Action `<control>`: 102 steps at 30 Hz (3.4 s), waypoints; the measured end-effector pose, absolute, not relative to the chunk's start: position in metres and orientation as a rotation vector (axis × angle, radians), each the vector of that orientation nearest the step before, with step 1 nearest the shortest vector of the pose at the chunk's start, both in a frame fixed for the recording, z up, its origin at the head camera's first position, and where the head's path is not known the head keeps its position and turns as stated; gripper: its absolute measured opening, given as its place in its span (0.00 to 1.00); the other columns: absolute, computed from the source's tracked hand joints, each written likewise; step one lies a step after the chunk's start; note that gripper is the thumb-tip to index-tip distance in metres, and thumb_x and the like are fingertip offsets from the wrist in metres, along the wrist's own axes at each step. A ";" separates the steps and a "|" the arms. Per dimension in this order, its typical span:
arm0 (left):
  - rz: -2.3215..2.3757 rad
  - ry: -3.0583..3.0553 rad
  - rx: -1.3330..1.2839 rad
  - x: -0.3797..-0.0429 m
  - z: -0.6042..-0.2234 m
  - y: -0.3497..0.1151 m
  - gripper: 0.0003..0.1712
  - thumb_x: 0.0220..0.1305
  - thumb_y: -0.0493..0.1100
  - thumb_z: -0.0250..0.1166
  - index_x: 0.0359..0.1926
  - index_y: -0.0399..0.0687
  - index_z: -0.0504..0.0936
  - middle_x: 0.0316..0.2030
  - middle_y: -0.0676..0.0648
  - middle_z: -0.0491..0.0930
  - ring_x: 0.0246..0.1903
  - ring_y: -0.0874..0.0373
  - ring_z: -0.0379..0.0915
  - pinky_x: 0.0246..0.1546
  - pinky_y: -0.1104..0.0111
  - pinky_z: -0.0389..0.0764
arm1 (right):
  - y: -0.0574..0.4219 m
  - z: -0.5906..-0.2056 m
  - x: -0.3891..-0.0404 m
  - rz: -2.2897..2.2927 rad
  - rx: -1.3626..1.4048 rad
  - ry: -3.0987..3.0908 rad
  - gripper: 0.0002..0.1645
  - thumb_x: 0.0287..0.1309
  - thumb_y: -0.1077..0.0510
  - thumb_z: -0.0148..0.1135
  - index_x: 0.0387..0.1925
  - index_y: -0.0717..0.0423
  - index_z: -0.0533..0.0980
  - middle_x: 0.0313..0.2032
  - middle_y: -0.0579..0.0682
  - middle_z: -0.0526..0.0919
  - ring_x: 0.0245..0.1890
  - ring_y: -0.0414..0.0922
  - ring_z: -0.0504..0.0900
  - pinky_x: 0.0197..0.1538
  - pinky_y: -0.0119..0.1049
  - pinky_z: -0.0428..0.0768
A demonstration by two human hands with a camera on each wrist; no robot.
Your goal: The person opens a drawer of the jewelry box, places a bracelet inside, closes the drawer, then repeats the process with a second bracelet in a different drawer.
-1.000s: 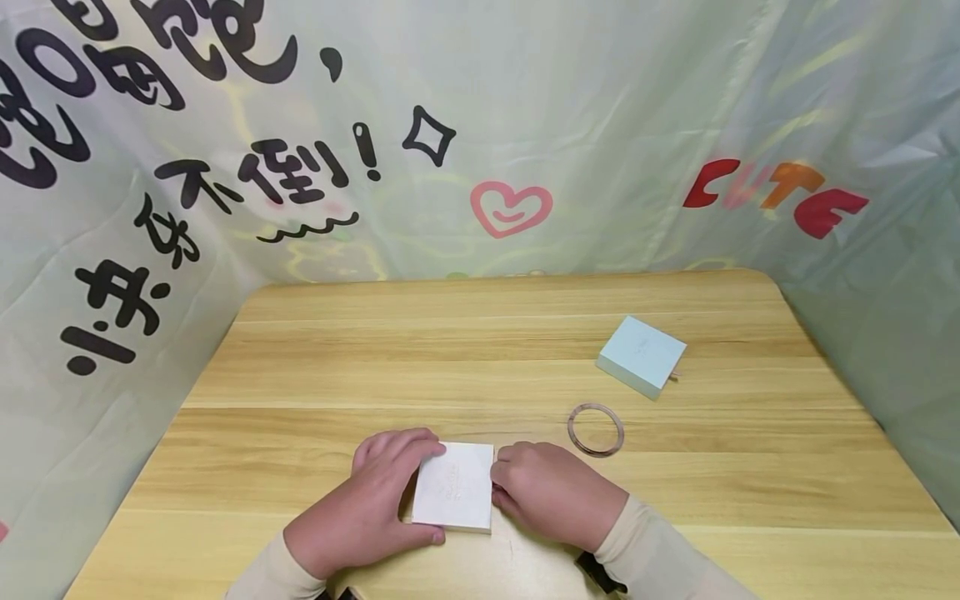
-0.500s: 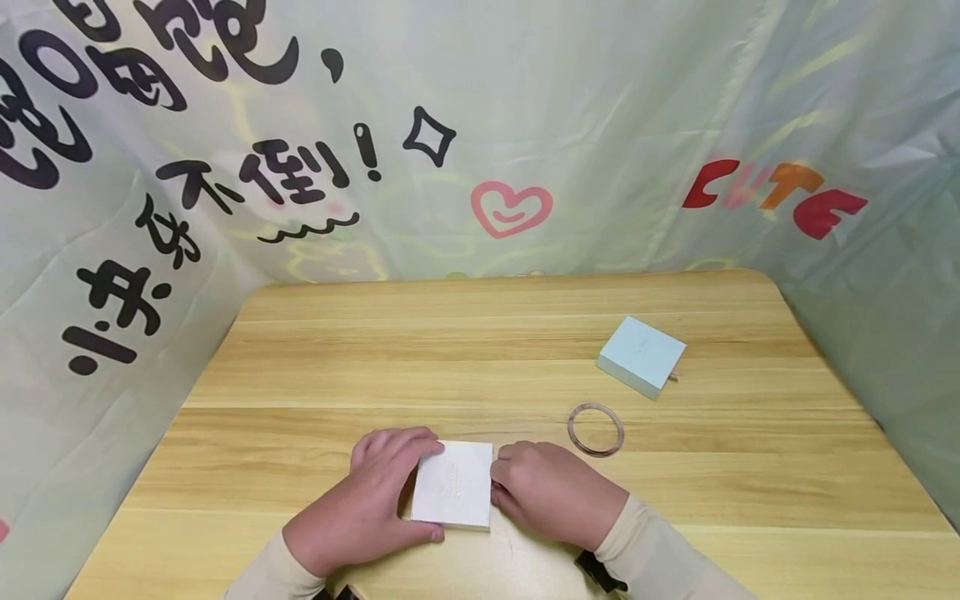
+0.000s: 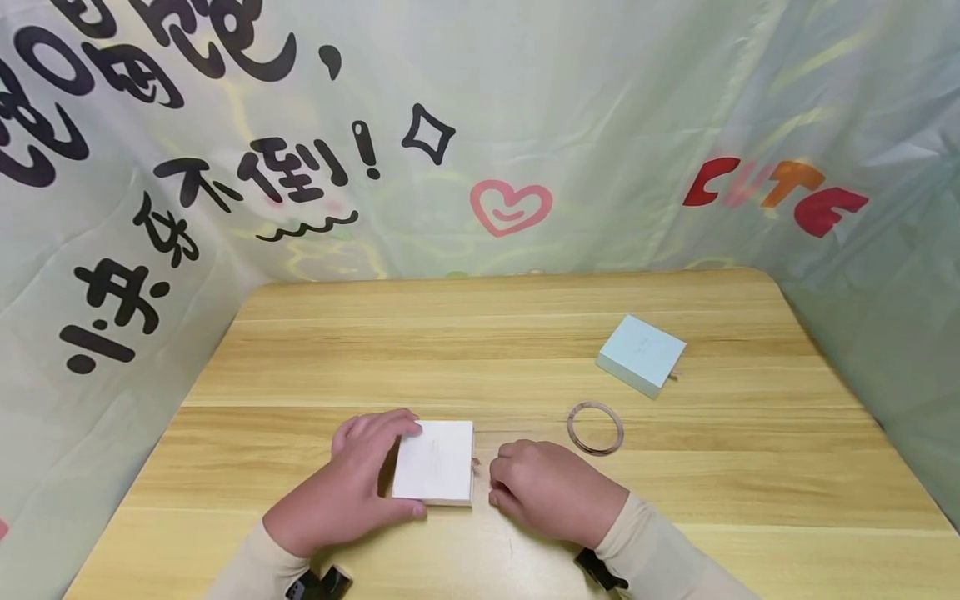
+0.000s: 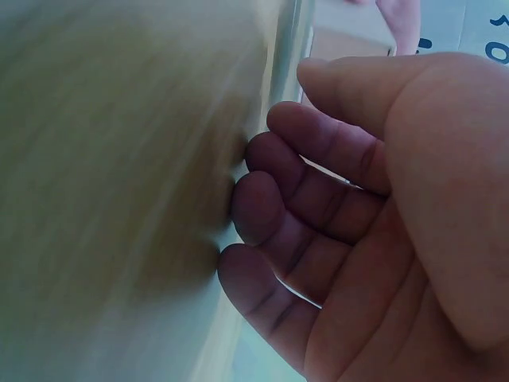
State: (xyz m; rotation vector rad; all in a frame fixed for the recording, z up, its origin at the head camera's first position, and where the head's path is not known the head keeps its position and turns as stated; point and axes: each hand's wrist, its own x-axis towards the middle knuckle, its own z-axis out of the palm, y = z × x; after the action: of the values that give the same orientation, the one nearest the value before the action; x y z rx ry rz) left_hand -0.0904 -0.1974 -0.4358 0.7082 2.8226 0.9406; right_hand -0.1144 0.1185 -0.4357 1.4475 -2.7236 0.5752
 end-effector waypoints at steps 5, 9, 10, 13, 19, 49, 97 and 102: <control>0.925 2.904 0.627 -0.102 -0.441 -0.226 0.56 0.52 0.62 0.88 0.76 0.51 0.70 0.79 0.48 0.68 0.79 0.43 0.59 0.77 0.35 0.43 | 0.119 -0.437 -0.115 0.579 1.467 -2.705 0.11 0.70 0.56 0.74 0.31 0.43 0.81 0.31 0.33 0.76 0.33 0.30 0.75 0.39 0.32 0.82; 0.949 2.972 0.549 -0.113 -0.445 -0.253 0.55 0.53 0.58 0.88 0.75 0.49 0.70 0.79 0.45 0.69 0.78 0.38 0.60 0.75 0.33 0.45 | 0.119 -0.438 -0.115 0.578 1.472 -2.691 0.11 0.70 0.56 0.74 0.31 0.42 0.81 0.31 0.33 0.76 0.33 0.30 0.75 0.40 0.32 0.82; 0.956 2.977 0.519 -0.116 -0.446 -0.260 0.55 0.53 0.58 0.88 0.76 0.49 0.70 0.80 0.45 0.69 0.78 0.37 0.60 0.76 0.33 0.45 | 0.119 -0.438 -0.115 0.577 1.471 -2.689 0.11 0.70 0.56 0.74 0.31 0.42 0.81 0.32 0.33 0.76 0.33 0.30 0.76 0.40 0.32 0.82; 0.978 2.996 0.428 -0.123 -0.448 -0.283 0.57 0.54 0.54 0.89 0.78 0.48 0.68 0.81 0.43 0.68 0.78 0.36 0.58 0.77 0.34 0.44 | 0.120 -0.438 -0.114 0.580 1.472 -2.677 0.11 0.70 0.56 0.73 0.30 0.42 0.81 0.32 0.33 0.76 0.33 0.30 0.76 0.39 0.31 0.81; 1.027 2.999 0.265 -0.129 -0.454 -0.328 0.56 0.56 0.47 0.88 0.79 0.49 0.65 0.82 0.40 0.65 0.78 0.33 0.56 0.75 0.33 0.48 | 0.119 -0.438 -0.114 0.589 1.480 -2.671 0.12 0.69 0.56 0.74 0.30 0.42 0.80 0.32 0.33 0.76 0.33 0.30 0.75 0.40 0.30 0.81; 1.474 2.616 0.342 -0.135 -0.457 -0.367 0.48 0.65 0.31 0.78 0.80 0.45 0.63 0.89 0.44 0.49 0.85 0.34 0.44 0.67 0.89 0.55 | 0.172 -0.407 -0.149 0.556 1.133 -2.696 0.15 0.64 0.59 0.79 0.48 0.63 0.85 0.47 0.51 0.80 0.45 0.46 0.81 0.49 0.46 0.87; 1.422 2.667 0.272 -0.133 -0.452 -0.362 0.61 0.55 0.40 0.86 0.83 0.50 0.60 0.90 0.49 0.43 0.85 0.35 0.39 0.77 0.31 0.46 | 0.268 -0.411 -0.215 0.591 0.523 -2.953 0.45 0.51 0.40 0.88 0.52 0.72 0.79 0.45 0.63 0.85 0.47 0.62 0.77 0.47 0.52 0.75; 1.403 2.708 0.292 -0.132 -0.451 -0.360 0.60 0.57 0.42 0.86 0.83 0.48 0.60 0.90 0.48 0.45 0.85 0.33 0.38 0.75 0.27 0.46 | 0.248 -0.408 -0.202 0.603 0.620 -2.912 0.41 0.50 0.44 0.89 0.51 0.69 0.79 0.46 0.60 0.85 0.50 0.62 0.77 0.49 0.54 0.77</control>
State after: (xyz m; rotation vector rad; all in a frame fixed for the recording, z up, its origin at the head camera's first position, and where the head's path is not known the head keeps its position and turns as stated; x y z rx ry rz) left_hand -0.1325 -0.3602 -0.4512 0.2916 2.7078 1.4032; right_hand -0.2024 0.2479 -0.4084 0.6204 -2.9122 0.6031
